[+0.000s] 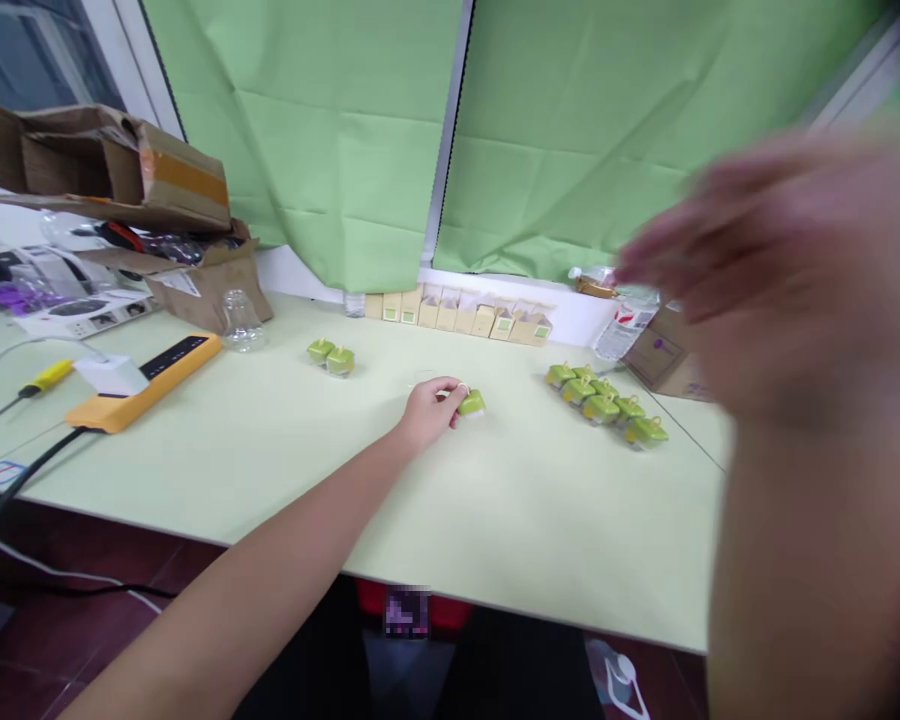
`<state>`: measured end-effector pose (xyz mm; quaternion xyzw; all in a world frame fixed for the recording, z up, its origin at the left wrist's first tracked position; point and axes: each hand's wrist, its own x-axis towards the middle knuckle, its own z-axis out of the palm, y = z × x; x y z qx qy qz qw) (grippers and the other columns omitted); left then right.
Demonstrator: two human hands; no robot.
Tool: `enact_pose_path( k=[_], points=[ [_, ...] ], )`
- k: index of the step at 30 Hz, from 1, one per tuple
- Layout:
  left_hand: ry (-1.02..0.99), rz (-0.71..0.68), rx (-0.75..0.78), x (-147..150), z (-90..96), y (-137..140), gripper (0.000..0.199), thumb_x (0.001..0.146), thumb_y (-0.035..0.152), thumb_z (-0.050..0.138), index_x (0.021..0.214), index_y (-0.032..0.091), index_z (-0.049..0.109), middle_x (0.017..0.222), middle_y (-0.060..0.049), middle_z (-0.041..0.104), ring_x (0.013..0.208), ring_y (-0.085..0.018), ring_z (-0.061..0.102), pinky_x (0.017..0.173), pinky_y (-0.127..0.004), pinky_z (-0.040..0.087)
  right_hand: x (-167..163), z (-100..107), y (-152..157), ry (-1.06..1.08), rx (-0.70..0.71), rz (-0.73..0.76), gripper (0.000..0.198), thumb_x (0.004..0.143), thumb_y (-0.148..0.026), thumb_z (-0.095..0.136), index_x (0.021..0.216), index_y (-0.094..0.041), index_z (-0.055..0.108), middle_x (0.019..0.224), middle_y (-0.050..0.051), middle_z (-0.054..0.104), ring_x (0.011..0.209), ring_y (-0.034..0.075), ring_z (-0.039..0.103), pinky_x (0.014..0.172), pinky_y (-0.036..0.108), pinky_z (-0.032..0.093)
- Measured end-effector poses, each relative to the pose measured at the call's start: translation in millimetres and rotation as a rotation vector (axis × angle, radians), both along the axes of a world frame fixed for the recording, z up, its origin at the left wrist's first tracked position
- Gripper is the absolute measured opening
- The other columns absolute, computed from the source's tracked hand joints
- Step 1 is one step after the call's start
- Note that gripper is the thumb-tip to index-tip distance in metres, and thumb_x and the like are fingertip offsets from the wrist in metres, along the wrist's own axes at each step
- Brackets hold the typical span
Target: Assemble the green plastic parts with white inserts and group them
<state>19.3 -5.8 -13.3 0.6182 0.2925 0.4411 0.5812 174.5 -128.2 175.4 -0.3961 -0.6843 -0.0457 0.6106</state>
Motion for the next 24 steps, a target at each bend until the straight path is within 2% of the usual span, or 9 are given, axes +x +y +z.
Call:
enact_pose_path(
  k=[2, 4, 7, 9, 12, 16, 18, 20, 24],
  points=[
    [0.022, 0.0, 0.038, 2.6, -2.2, -1.8, 0.026, 0.085, 0.039, 0.064, 0.085, 0.014, 0.069, 0.067, -0.001, 0.062, 0.046, -0.008, 0.052, 0.044, -0.02, 0.045, -11.0, -32.7, 20.5, -0.065, -0.069, -0.121, 0.019, 0.093, -0.038, 0.059, 0.094, -0.021, 0.068, 0.09, 0.005, 0.067, 0.079, 0.017, 0.062, 0.076, 0.036, 0.052],
    [0.039, 0.018, 0.069, 6.7, -4.7, -1.6, 0.026, 0.086, 0.04, 0.063, 0.085, 0.015, 0.069, 0.066, -0.001, 0.062, 0.046, -0.008, 0.053, 0.045, -0.02, 0.044, -18.3, -81.7, 41.2, -0.13, -0.19, -0.223, 0.02, 0.091, -0.038, 0.058, 0.086, -0.023, 0.069, 0.081, 0.005, 0.067, 0.072, 0.019, 0.06, 0.073, 0.037, 0.05],
    [0.031, 0.009, 0.093, 14.6, -7.8, 2.9, 0.023, 0.086, 0.037, 0.062, 0.087, 0.015, 0.068, 0.068, -0.001, 0.063, 0.047, -0.009, 0.054, 0.046, -0.021, 0.045, -18.7, -149.0, 62.2, -0.121, -0.368, -0.233, 0.023, 0.092, -0.039, 0.052, 0.096, -0.023, 0.069, 0.095, 0.009, 0.067, 0.08, 0.021, 0.062, 0.076, 0.037, 0.051],
    [0.036, -0.026, 0.101, 19.3, -8.6, 7.7, 0.021, 0.085, 0.035, 0.062, 0.089, 0.015, 0.069, 0.071, -0.001, 0.065, 0.048, -0.009, 0.055, 0.047, -0.021, 0.045, -13.3, -172.4, 68.1, -0.113, -0.439, -0.201, 0.024, 0.092, -0.039, 0.05, 0.097, -0.023, 0.068, 0.098, 0.009, 0.067, 0.09, 0.023, 0.062, 0.081, 0.037, 0.051],
    [0.042, -0.052, 0.082, 23.3, -7.3, 14.1, 0.02, 0.084, 0.034, 0.064, 0.088, 0.015, 0.069, 0.068, 0.0, 0.064, 0.047, -0.009, 0.054, 0.047, -0.022, 0.045, -3.0, -177.5, 71.4, 0.028, -0.555, -0.133, 0.025, 0.09, -0.041, 0.053, 0.096, -0.023, 0.068, 0.101, 0.008, 0.068, 0.091, 0.022, 0.063, 0.084, 0.037, 0.051],
    [-0.008, -0.021, 0.005, 20.2, -2.7, 15.7, 0.024, 0.082, 0.036, 0.069, 0.09, 0.014, 0.068, 0.071, -0.001, 0.064, 0.048, -0.009, 0.055, 0.048, -0.022, 0.048, 2.2, -168.2, 73.3, 0.291, -0.766, 0.093, 0.03, 0.081, -0.046, 0.065, 0.098, -0.021, 0.067, 0.091, 0.004, 0.07, 0.08, 0.019, 0.065, 0.077, 0.035, 0.053],
    [-0.015, -0.025, -0.009, 16.1, 0.2, 14.3, 0.027, 0.081, 0.038, 0.07, 0.09, 0.013, 0.068, 0.072, -0.002, 0.065, 0.048, -0.009, 0.055, 0.047, -0.022, 0.048, 0.2, -165.6, 72.6, 0.343, -0.796, 0.162, 0.032, 0.077, -0.045, 0.071, 0.098, -0.021, 0.067, 0.086, 0.003, 0.069, 0.077, 0.018, 0.065, 0.076, 0.035, 0.053],
    [-0.023, -0.048, -0.01, 11.7, 3.8, 13.2, 0.029, 0.081, 0.04, 0.07, 0.09, 0.012, 0.068, 0.07, -0.002, 0.064, 0.046, -0.008, 0.054, 0.046, -0.022, 0.047, -3.2, -163.7, 70.5, 0.39, -0.808, 0.204, 0.033, 0.073, -0.042, 0.075, 0.098, -0.021, 0.066, 0.09, 0.003, 0.07, 0.079, 0.018, 0.065, 0.077, 0.034, 0.053],
    [0.0, -0.13, -0.033, 4.9, 10.7, 15.5, 0.029, 0.078, 0.039, 0.073, 0.088, 0.012, 0.07, 0.062, 0.0, 0.061, 0.045, -0.008, 0.051, 0.044, -0.021, 0.045, -9.2, -159.9, 65.2, 0.639, -0.953, 0.364, 0.026, 0.075, -0.037, 0.072, 0.095, -0.022, 0.065, 0.087, 0.003, 0.071, 0.083, 0.02, 0.067, 0.081, 0.036, 0.053]
  ],
)
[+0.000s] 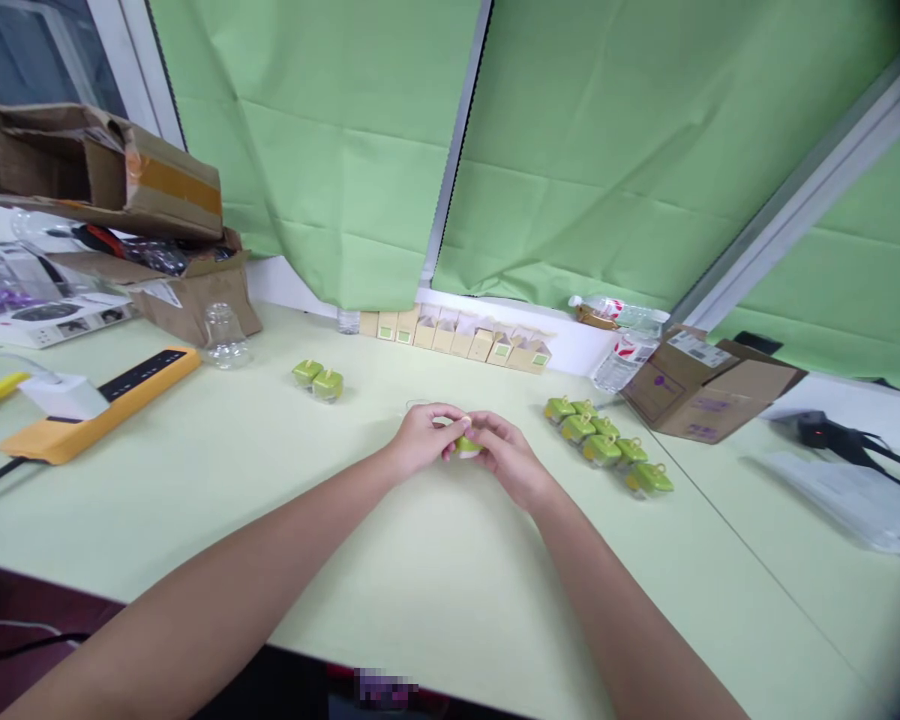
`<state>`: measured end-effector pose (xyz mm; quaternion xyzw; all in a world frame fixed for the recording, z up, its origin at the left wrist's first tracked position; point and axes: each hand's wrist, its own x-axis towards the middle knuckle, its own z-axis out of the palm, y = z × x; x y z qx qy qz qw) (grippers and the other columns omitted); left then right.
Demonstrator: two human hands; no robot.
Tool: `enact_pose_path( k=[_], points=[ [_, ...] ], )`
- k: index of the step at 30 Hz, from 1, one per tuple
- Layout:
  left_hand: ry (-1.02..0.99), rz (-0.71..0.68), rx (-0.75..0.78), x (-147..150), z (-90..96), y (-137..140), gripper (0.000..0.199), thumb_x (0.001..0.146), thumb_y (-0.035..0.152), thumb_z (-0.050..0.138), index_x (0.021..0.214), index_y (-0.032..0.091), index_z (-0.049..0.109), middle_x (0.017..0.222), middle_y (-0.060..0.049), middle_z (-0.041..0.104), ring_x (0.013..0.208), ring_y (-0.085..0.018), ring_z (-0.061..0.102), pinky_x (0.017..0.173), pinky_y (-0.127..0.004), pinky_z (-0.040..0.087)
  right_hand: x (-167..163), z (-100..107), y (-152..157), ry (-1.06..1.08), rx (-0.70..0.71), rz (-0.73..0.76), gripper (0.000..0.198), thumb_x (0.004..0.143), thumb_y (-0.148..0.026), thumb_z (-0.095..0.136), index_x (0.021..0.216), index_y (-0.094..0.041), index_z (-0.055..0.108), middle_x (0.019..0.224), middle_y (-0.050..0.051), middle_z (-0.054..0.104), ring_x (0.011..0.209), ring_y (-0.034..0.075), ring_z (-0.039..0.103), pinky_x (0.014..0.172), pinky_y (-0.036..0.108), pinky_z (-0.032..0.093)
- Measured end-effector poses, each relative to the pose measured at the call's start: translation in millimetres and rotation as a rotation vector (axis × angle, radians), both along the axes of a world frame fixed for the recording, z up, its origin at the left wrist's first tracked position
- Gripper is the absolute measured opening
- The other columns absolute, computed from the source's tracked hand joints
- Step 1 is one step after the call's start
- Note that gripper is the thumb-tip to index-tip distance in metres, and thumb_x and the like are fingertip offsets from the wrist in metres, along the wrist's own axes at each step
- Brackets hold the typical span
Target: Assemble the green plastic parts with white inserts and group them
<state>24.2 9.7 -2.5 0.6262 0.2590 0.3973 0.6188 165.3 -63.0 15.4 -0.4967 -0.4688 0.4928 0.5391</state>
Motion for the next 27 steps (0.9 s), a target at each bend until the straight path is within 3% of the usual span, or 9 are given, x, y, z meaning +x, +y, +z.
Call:
enact_pose_path(
  k=[4, 11, 14, 17, 20, 24, 27],
  points=[
    [0.047, -0.053, -0.031, -2.9, 1.2, 5.9, 0.025, 0.078, 0.035, 0.073, 0.089, 0.013, 0.07, 0.056, 0.001, 0.058, 0.047, -0.009, 0.053, 0.047, -0.022, 0.047, -3.7, 1.4, -0.8, 0.163, -0.072, 0.047, 0.016, 0.074, -0.03, 0.07, 0.086, -0.02, 0.065, 0.078, 0.003, 0.07, 0.078, 0.021, 0.069, 0.085, 0.038, 0.052],
    [0.003, -0.066, -0.048, 0.0, 0.4, 4.4, 0.022, 0.079, 0.032, 0.069, 0.093, 0.014, 0.068, 0.067, -0.001, 0.061, 0.052, -0.011, 0.056, 0.049, -0.025, 0.048, -3.6, -0.7, 1.9, 0.165, -0.074, 0.058, 0.017, 0.074, -0.034, 0.074, 0.078, -0.021, 0.064, 0.079, 0.002, 0.071, 0.081, 0.02, 0.068, 0.085, 0.037, 0.051],
    [0.052, 0.079, 0.204, -2.9, 5.4, 2.5, 0.016, 0.085, 0.03, 0.061, 0.09, 0.016, 0.067, 0.081, -0.005, 0.066, 0.063, -0.013, 0.059, 0.058, -0.027, 0.049, 3.4, -5.1, 4.7, 0.16, -0.095, -0.021, 0.02, 0.07, -0.035, 0.079, 0.077, -0.022, 0.066, 0.085, 0.002, 0.071, 0.08, 0.018, 0.066, 0.078, 0.033, 0.052],
    [0.134, 0.298, 0.62, -12.8, 12.3, 8.6, 0.017, 0.091, 0.026, 0.053, 0.091, 0.019, 0.068, 0.097, -0.007, 0.066, 0.088, -0.018, 0.061, 0.08, -0.031, 0.051, 14.9, -10.3, 10.1, 0.174, -0.082, -0.119, 0.026, 0.066, -0.038, 0.084, 0.076, -0.022, 0.067, 0.104, 0.004, 0.07, 0.088, 0.019, 0.064, 0.081, 0.034, 0.053],
    [0.312, 0.502, 0.846, -24.4, 12.8, 21.9, 0.02, 0.089, 0.027, 0.055, 0.104, 0.02, 0.067, 0.115, -0.01, 0.061, 0.113, -0.024, 0.054, 0.101, -0.039, 0.043, 24.7, -14.2, 15.5, 0.184, -0.036, -0.179, 0.03, 0.064, -0.041, 0.086, 0.074, -0.021, 0.066, 0.111, 0.006, 0.068, 0.094, 0.021, 0.063, 0.084, 0.038, 0.053],
    [0.664, 0.602, 0.769, -32.0, -1.7, 35.9, 0.04, 0.086, 0.043, 0.061, 0.118, 0.02, 0.064, 0.135, -0.013, 0.052, 0.126, -0.032, 0.046, 0.104, -0.044, 0.039, 28.8, -16.0, 17.5, 0.187, -0.023, -0.187, 0.032, 0.063, -0.042, 0.086, 0.07, -0.021, 0.064, 0.109, 0.006, 0.068, 0.092, 0.021, 0.063, 0.083, 0.039, 0.054],
    [0.786, 0.535, 0.676, -33.3, -11.7, 37.1, 0.037, 0.09, 0.048, 0.052, 0.107, 0.019, 0.069, 0.121, -0.013, 0.062, 0.111, -0.029, 0.056, 0.096, -0.039, 0.042, 28.6, -15.8, 16.9, 0.194, -0.016, -0.197, 0.033, 0.059, -0.042, 0.088, 0.069, -0.021, 0.064, 0.107, 0.005, 0.069, 0.09, 0.021, 0.064, 0.081, 0.039, 0.054]
  ],
)
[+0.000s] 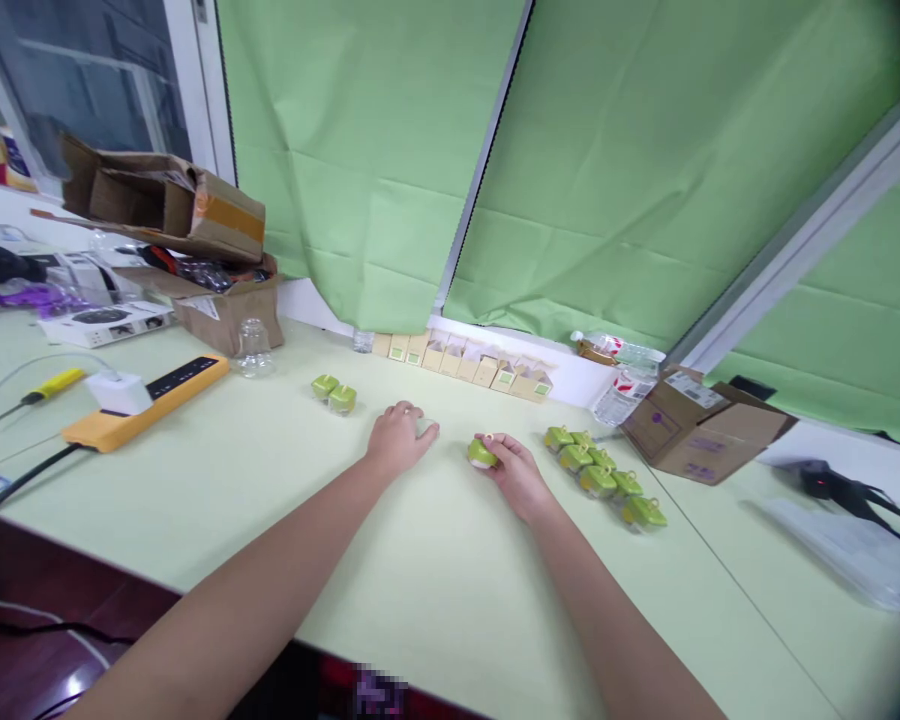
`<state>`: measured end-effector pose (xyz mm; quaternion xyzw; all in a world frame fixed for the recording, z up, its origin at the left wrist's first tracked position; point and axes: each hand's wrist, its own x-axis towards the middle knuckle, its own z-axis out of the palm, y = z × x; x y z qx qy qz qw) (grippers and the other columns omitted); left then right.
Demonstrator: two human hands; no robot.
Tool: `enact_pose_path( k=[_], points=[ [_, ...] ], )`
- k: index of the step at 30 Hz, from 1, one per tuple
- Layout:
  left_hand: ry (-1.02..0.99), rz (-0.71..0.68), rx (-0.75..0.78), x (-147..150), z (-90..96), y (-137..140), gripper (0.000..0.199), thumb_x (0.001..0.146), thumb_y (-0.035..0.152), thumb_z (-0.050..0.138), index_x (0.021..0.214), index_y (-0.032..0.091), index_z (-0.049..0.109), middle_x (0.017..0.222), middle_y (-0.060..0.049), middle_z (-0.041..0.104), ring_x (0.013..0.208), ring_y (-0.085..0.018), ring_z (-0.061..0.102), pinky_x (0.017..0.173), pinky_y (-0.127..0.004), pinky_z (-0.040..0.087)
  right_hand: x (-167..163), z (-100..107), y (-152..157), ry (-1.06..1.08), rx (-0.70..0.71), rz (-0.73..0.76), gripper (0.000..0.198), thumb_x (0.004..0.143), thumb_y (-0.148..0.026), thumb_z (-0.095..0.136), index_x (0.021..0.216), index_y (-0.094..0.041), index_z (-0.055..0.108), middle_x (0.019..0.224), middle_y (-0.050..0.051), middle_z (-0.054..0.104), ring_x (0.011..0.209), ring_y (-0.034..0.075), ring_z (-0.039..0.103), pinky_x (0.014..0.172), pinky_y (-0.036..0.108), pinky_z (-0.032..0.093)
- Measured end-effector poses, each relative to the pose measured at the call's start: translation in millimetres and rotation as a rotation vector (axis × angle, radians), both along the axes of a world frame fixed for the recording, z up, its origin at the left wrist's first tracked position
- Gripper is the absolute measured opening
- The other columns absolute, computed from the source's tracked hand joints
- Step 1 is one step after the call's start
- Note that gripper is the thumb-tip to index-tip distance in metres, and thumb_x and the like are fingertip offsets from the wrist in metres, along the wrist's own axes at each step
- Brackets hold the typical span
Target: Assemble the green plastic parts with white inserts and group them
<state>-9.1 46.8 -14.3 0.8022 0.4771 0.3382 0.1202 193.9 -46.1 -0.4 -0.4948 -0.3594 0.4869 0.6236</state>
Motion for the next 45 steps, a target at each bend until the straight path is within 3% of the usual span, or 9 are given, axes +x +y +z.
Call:
enact_pose_path(
  k=[5, 11, 20, 24, 30, 34, 37, 41, 45],
  points=[
    [0.031, -0.098, 0.009, -3.0, 1.9, -10.2, 0.038, 0.096, 0.046, 0.042, 0.094, 0.02, 0.068, 0.094, -0.009, 0.069, 0.094, -0.024, 0.06, 0.084, -0.034, 0.042, 1.3, -1.1, 1.4, 0.021, 0.004, 0.015, 0.035, 0.057, -0.041, 0.088, 0.069, -0.021, 0.063, 0.104, 0.005, 0.07, 0.089, 0.021, 0.064, 0.078, 0.038, 0.055],
    [0.009, -0.281, -0.006, -4.9, 6.7, -25.5, 0.038, 0.096, 0.047, 0.04, 0.097, 0.02, 0.067, 0.093, -0.008, 0.069, 0.092, -0.023, 0.06, 0.081, -0.032, 0.042, -3.6, -0.4, -8.5, -0.024, 0.001, -0.031, 0.04, 0.054, -0.044, 0.088, 0.072, -0.02, 0.062, 0.098, 0.005, 0.07, 0.085, 0.018, 0.064, 0.072, 0.031, 0.055],
    [0.004, -0.327, -0.035, -5.2, 6.7, -35.2, 0.041, 0.095, 0.05, 0.041, 0.086, 0.019, 0.066, 0.087, -0.007, 0.067, 0.085, -0.021, 0.058, 0.074, -0.03, 0.041, -7.1, 0.0, -16.8, -0.11, -0.04, -0.034, 0.039, 0.057, -0.046, 0.085, 0.075, -0.02, 0.062, 0.085, 0.003, 0.067, 0.079, 0.017, 0.062, 0.07, 0.031, 0.055],
    [-0.009, -0.355, -0.057, -6.0, 7.0, -33.4, 0.039, 0.095, 0.051, 0.041, 0.096, 0.02, 0.066, 0.088, -0.005, 0.066, 0.082, -0.02, 0.058, 0.071, -0.029, 0.041, -4.8, -0.5, -15.9, -0.11, -0.059, -0.036, 0.039, 0.057, -0.046, 0.084, 0.076, -0.02, 0.063, 0.09, 0.004, 0.068, 0.08, 0.017, 0.062, 0.069, 0.03, 0.055],
    [-0.059, -0.493, -0.09, -7.7, 5.3, -29.9, 0.044, 0.096, 0.055, 0.041, 0.112, 0.023, 0.066, 0.108, -0.006, 0.066, 0.092, -0.02, 0.06, 0.084, -0.031, 0.044, -8.4, -1.2, -14.2, -0.125, -0.047, -0.045, 0.04, 0.057, -0.047, 0.084, 0.076, -0.02, 0.062, 0.086, 0.002, 0.067, 0.078, 0.016, 0.061, 0.069, 0.031, 0.054],
    [-0.041, -0.572, -0.147, -9.5, 3.8, -28.8, 0.054, 0.081, 0.06, 0.063, 0.119, 0.022, 0.064, 0.111, -0.008, 0.066, 0.1, -0.024, 0.059, 0.083, -0.032, 0.045, -12.7, -1.6, -11.9, -0.16, 0.028, -0.148, 0.041, 0.06, -0.052, 0.082, 0.079, -0.021, 0.061, 0.082, 0.0, 0.064, 0.076, 0.015, 0.06, 0.069, 0.03, 0.053],
    [-0.054, -0.624, -0.187, -9.4, 4.2, -31.1, 0.06, 0.071, 0.057, 0.074, 0.118, 0.021, 0.064, 0.108, -0.007, 0.066, 0.093, -0.023, 0.06, 0.079, -0.032, 0.046, -18.7, 3.4, -12.6, -0.248, 0.136, -0.218, 0.039, 0.065, -0.053, 0.078, 0.081, -0.021, 0.064, 0.084, 0.0, 0.065, 0.076, 0.015, 0.06, 0.072, 0.03, 0.053],
    [-0.083, -0.62, -0.283, -5.2, 5.2, -38.0, 0.055, 0.064, 0.054, 0.079, 0.103, 0.017, 0.066, 0.091, -0.003, 0.066, 0.073, -0.018, 0.058, 0.063, -0.028, 0.042, -33.5, 10.2, -16.1, -0.427, 0.263, -0.204, 0.034, 0.071, -0.051, 0.075, 0.08, -0.019, 0.069, 0.081, 0.004, 0.069, 0.077, 0.018, 0.062, 0.076, 0.033, 0.053],
    [-0.119, -0.617, -0.321, -0.7, 4.3, -41.8, 0.046, 0.064, 0.049, 0.079, 0.093, 0.016, 0.065, 0.079, -0.001, 0.063, 0.067, -0.016, 0.055, 0.057, -0.026, 0.038, -47.4, 7.7, -18.3, -0.547, 0.282, -0.147, 0.031, 0.076, -0.048, 0.072, 0.085, -0.019, 0.071, 0.087, 0.006, 0.071, 0.08, 0.02, 0.066, 0.076, 0.034, 0.054]
  ],
)
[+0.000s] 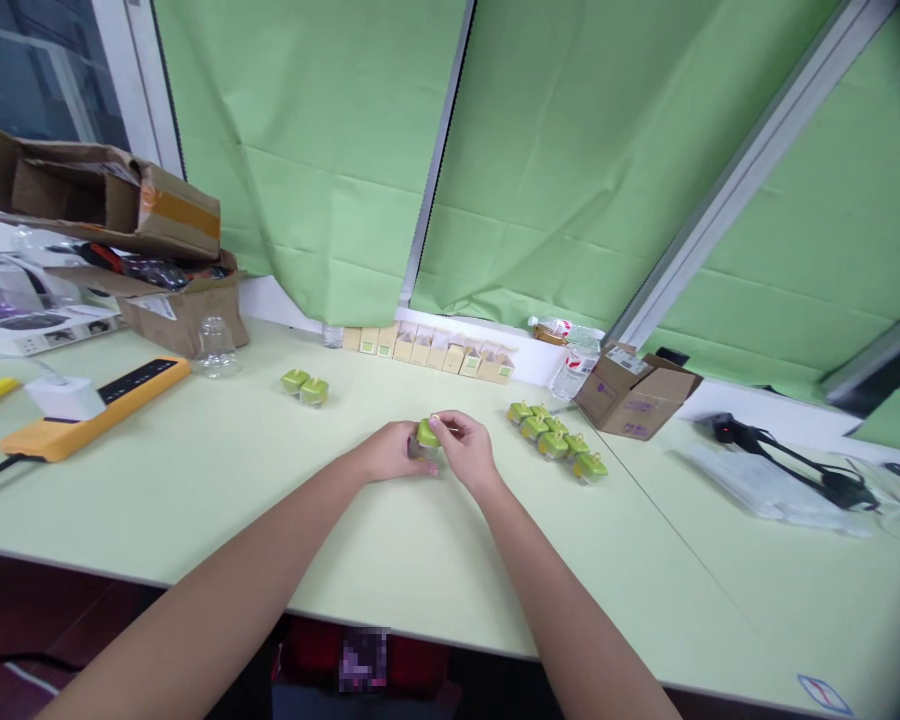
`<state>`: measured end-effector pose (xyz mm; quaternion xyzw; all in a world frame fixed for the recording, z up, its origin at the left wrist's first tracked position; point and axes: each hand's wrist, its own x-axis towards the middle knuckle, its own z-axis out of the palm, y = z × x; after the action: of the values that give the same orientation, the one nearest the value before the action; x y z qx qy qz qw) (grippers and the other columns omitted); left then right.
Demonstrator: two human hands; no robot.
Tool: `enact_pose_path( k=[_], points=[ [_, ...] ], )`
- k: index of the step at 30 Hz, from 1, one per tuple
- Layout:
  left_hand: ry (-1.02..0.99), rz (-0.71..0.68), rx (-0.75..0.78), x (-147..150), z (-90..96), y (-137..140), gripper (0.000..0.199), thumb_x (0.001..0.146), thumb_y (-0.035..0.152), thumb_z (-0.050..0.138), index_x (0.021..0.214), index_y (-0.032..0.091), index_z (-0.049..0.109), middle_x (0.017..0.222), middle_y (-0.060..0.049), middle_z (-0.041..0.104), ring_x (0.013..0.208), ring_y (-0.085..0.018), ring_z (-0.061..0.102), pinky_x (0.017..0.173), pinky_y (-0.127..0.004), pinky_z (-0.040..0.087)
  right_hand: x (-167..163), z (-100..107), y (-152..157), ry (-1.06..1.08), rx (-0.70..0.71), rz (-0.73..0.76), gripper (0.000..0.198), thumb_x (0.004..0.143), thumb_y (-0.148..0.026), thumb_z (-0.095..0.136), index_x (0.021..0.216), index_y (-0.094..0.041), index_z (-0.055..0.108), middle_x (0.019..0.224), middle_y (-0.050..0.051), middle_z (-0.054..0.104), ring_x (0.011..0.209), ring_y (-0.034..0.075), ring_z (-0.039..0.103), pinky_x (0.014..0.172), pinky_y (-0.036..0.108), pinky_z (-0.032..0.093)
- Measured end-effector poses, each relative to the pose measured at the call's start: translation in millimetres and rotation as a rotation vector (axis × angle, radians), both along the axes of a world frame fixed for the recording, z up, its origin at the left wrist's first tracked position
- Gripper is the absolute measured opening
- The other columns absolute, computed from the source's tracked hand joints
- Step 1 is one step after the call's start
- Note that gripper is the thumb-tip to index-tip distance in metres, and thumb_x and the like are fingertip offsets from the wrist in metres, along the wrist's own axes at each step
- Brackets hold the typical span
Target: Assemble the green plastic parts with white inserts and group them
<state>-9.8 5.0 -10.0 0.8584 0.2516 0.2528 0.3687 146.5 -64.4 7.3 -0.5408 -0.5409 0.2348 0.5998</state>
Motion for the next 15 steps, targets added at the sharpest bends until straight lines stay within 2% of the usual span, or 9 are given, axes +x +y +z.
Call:
enact_pose_path(
  k=[9, 12, 15],
  points=[
    [-0.01, 0.019, -0.009, -0.4, 0.5, 1.9, 0.044, 0.062, 0.049, 0.08, 0.086, 0.017, 0.062, 0.074, 0.001, 0.06, 0.065, -0.015, 0.053, 0.056, -0.026, 0.036, 0.4, -2.8, -4.2, -0.273, 0.014, 0.017, 0.02, 0.085, -0.039, 0.063, 0.087, -0.02, 0.07, 0.09, 0.006, 0.071, 0.083, 0.019, 0.067, 0.079, 0.033, 0.055],
    [-0.023, -0.012, 0.01, -0.2, 1.1, 1.3, 0.041, 0.063, 0.048, 0.079, 0.085, 0.018, 0.062, 0.074, 0.001, 0.059, 0.066, -0.015, 0.052, 0.057, -0.025, 0.036, 1.3, -3.8, -4.6, -0.392, -0.02, 0.035, 0.017, 0.086, -0.035, 0.06, 0.086, -0.022, 0.07, 0.089, 0.004, 0.071, 0.082, 0.018, 0.066, 0.08, 0.033, 0.055],
    [-0.037, -0.021, 0.025, -0.1, 1.1, 0.5, 0.04, 0.064, 0.048, 0.078, 0.085, 0.018, 0.062, 0.077, 0.0, 0.06, 0.068, -0.016, 0.052, 0.057, -0.025, 0.035, 2.1, -7.5, -3.2, -0.418, -0.062, 0.035, 0.016, 0.086, -0.035, 0.059, 0.086, -0.022, 0.07, 0.089, 0.004, 0.07, 0.082, 0.018, 0.065, 0.078, 0.032, 0.054]
  ],
)
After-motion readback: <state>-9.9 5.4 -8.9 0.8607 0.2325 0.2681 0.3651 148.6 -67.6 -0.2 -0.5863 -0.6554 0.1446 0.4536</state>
